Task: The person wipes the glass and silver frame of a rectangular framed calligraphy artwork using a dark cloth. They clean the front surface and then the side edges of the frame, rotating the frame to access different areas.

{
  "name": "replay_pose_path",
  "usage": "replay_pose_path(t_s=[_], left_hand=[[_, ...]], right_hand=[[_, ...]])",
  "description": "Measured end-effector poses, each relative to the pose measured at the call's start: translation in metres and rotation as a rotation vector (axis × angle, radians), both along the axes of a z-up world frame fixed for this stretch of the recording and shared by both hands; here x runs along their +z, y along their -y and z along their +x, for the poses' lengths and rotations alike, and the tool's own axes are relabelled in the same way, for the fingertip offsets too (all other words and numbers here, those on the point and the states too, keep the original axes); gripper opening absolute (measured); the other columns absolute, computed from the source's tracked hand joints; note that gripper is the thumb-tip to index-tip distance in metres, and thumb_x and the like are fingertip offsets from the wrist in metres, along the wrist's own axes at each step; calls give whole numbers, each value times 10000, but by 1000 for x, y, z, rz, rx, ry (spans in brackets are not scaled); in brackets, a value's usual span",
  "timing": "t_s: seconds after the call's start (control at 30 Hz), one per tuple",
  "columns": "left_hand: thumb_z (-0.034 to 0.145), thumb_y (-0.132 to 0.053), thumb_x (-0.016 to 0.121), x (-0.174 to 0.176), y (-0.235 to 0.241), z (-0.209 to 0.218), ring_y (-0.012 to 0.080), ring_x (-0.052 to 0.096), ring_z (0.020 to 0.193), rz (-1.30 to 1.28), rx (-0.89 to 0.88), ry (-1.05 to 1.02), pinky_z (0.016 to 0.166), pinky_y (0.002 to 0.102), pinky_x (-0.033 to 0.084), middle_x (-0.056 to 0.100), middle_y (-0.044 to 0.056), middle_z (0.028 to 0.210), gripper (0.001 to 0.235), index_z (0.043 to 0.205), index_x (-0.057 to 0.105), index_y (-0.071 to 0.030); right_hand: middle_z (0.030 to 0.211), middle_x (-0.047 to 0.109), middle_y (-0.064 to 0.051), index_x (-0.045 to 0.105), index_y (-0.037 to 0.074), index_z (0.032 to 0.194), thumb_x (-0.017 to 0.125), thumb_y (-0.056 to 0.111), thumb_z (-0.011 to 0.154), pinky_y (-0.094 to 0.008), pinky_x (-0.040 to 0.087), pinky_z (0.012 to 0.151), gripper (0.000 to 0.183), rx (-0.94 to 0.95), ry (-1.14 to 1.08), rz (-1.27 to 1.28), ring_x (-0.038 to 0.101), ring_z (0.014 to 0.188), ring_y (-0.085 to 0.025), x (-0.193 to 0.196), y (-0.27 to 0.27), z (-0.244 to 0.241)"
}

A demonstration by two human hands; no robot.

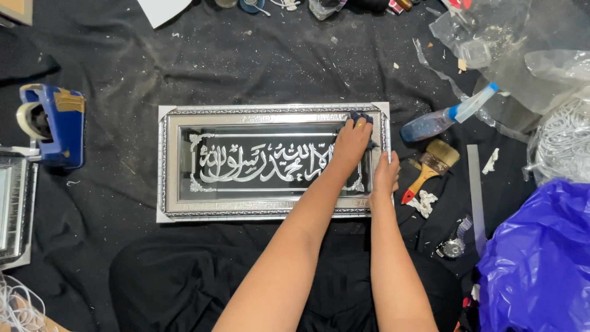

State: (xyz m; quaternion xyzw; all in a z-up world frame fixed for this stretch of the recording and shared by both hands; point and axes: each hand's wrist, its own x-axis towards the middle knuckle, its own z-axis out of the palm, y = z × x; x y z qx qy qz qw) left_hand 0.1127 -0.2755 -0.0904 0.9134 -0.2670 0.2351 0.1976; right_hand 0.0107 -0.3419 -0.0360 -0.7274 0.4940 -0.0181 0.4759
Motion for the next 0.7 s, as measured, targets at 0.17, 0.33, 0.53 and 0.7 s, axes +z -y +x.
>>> replay_pose_path(t_s=[0.17, 0.33, 0.53, 0.7], left_hand=[[948, -104, 618, 28, -52, -54, 299, 626, 935, 68, -112, -103, 636, 376, 542, 583, 97, 1065, 92, 1031, 585, -123], [951, -226, 637, 8, -121, -116, 294, 585, 898, 147, -383, -111, 662, 362, 496, 549, 78, 1041, 173, 1097, 565, -168], [935, -82, 656, 35, -138, -35, 376, 599, 1039, 143, -275, -478, 782, 469, 568, 580, 155, 1206, 287, 1206, 588, -143], [944, -358, 656, 32, -127, -29, 403, 468, 1351, 176, -26, -393, 1114, 520, 415, 439, 171, 1558, 627, 1484, 506, -77]], right_hand=[[1620, 366, -139, 407, 227, 1573, 400, 576, 1083, -485, 83, 1190, 602, 7, -10, 10, 288, 1500, -368, 4, 0, 2], [1575, 411, -129, 405, 243, 1564, 399, 602, 1074, -488, 103, 1178, 607, 31, -39, -30, 355, 1446, -342, -3, 0, 0], [1555, 420, -118, 394, 243, 1570, 408, 598, 1080, -472, 117, 1171, 605, 48, -12, -58, 372, 1414, -327, -7, 1, -2], [1523, 443, -142, 391, 212, 1574, 417, 560, 1088, -475, 141, 1155, 598, 68, -41, -91, 389, 1404, -344, 1, -3, 1]])
